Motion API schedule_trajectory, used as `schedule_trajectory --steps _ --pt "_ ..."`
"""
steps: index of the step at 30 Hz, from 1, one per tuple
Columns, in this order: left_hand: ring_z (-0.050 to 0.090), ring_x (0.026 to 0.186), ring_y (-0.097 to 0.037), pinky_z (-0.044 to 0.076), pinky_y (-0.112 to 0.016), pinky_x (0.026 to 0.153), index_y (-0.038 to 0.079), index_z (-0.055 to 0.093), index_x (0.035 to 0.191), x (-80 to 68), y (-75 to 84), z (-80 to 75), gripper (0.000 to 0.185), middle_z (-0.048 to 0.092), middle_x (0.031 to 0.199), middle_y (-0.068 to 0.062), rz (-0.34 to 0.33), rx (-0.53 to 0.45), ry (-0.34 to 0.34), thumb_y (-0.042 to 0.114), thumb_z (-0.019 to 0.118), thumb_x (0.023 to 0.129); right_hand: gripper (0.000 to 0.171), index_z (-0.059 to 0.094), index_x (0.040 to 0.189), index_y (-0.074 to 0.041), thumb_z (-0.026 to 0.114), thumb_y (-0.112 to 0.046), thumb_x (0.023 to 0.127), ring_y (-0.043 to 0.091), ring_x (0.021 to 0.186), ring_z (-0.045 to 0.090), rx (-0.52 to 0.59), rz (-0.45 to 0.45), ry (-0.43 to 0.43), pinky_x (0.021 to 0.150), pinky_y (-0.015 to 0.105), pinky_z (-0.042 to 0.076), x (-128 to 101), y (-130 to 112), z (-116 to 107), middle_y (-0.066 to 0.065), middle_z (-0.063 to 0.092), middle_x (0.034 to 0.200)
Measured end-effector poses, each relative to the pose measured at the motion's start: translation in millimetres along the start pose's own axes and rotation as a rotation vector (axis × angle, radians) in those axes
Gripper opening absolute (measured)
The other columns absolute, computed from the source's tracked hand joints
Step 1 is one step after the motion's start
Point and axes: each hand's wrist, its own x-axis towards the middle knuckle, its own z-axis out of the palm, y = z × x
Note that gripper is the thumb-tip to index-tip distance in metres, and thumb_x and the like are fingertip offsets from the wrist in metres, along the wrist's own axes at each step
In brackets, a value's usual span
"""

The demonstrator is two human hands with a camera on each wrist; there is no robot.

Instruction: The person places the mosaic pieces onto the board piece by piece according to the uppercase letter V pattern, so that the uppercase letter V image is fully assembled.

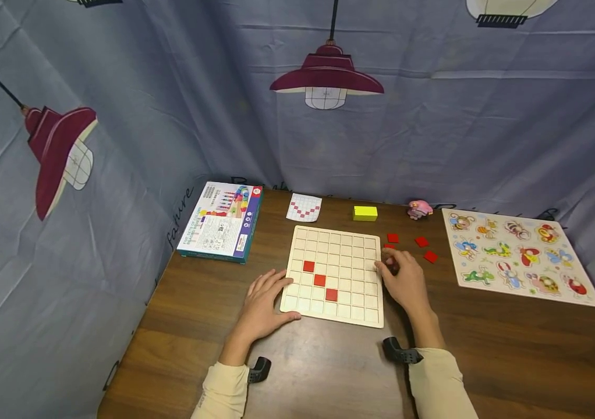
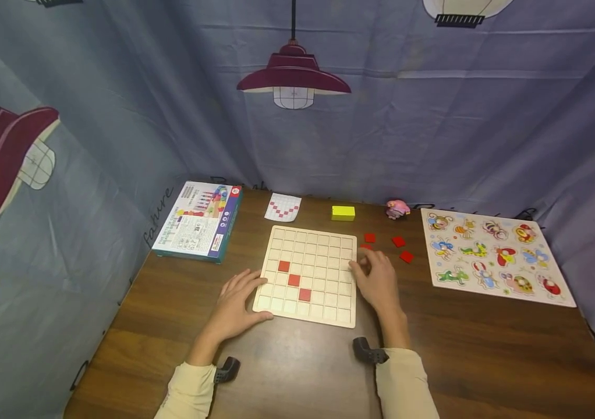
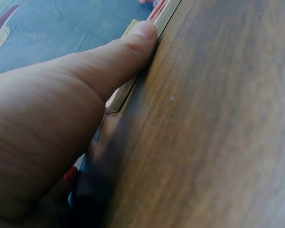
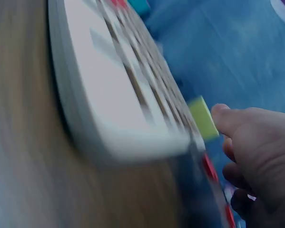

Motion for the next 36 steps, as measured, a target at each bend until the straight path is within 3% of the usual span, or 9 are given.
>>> schedule_trajectory --steps 8,12,15,20,24,28,36 --pt "0.032 0.153 -0.031 0.019 -0.058 0.127 0.021 0.058 0.143 -0.4 0.7 -2.6 0.08 0.046 0.159 -0.003 -0.008 -0.007 0.002 0.054 0.085 0.076 0.064 0.049 0.149 -0.004 0.074 -0.027 0.094 0.035 0.095 0.056 -0.064 -0.01 -0.109 0.082 0.052 0.047 8 45 -10 0.02 0.06 0.106" --pt "0.032 0.153 -0.032 0.019 -0.058 0.127 0.021 0.058 0.143 -1.7 1.1 -1.7 0.079 0.046 0.159 -0.003 -0.003 -0.009 -0.001 0.054 0.085 0.076 0.069 0.046 0.153 -0.009 0.07 -0.039 0.096 0.036 0.091 0.057 -0.138 0.004 -0.158 0.072 0.051 0.049 10 49 -9 0.021 0.058 0.108" --pt "0.033 0.153 -0.032 0.02 -0.058 0.126 0.021 0.058 0.142 -2.1 0.8 -0.4 0.079 0.046 0.159 -0.003 -0.001 -0.003 0.005 0.055 0.084 0.076 0.061 0.053 0.147 -0.012 0.067 -0.044 0.097 0.034 0.089 0.057 -0.166 0.015 -0.151 0.067 0.048 0.049 10 49 -8 0.02 0.057 0.108" --pt "0.032 0.153 -0.032 0.019 -0.058 0.126 0.022 0.058 0.143 -2.4 0.9 0.6 0.079 0.046 0.159 -0.003 -0.001 -0.002 0.003 0.055 0.084 0.076 0.042 0.063 0.126 -0.003 0.07 -0.032 0.096 0.035 0.101 0.059 -0.103 0.013 -0.089 0.085 0.055 0.05 6 50 -8 0.019 0.061 0.109" --pt "0.032 0.153 -0.032 0.019 -0.059 0.126 0.022 0.057 0.143 -2.2 1.3 0.7 0.079 0.045 0.16 -0.003 0.003 -0.007 0.0 0.056 0.083 0.077 0.042 0.063 0.125 -0.001 0.073 -0.027 0.094 0.037 0.104 0.059 -0.072 0.005 -0.068 0.091 0.058 0.048 3 53 -8 0.02 0.061 0.108" --pt "0.032 0.153 -0.032 0.02 -0.058 0.126 0.022 0.057 0.143 -1.7 0.8 1.2 0.08 0.045 0.16 -0.002 0.0 0.002 0.003 0.056 0.084 0.077 0.041 0.065 0.126 -0.001 0.072 -0.027 0.095 0.038 0.104 0.06 -0.074 0.009 -0.075 0.092 0.057 0.048 2 56 -8 0.02 0.061 0.11" --pt "0.032 0.153 -0.032 0.019 -0.059 0.126 0.022 0.056 0.144 -0.5 2.2 1.4 0.08 0.045 0.16 -0.003 0.0 0.003 -0.001 0.055 0.084 0.077 0.037 0.068 0.121 -0.001 0.074 -0.024 0.094 0.031 0.092 0.06 -0.061 -0.012 -0.074 0.08 0.047 0.047 0 58 -15 0.017 0.063 0.105"
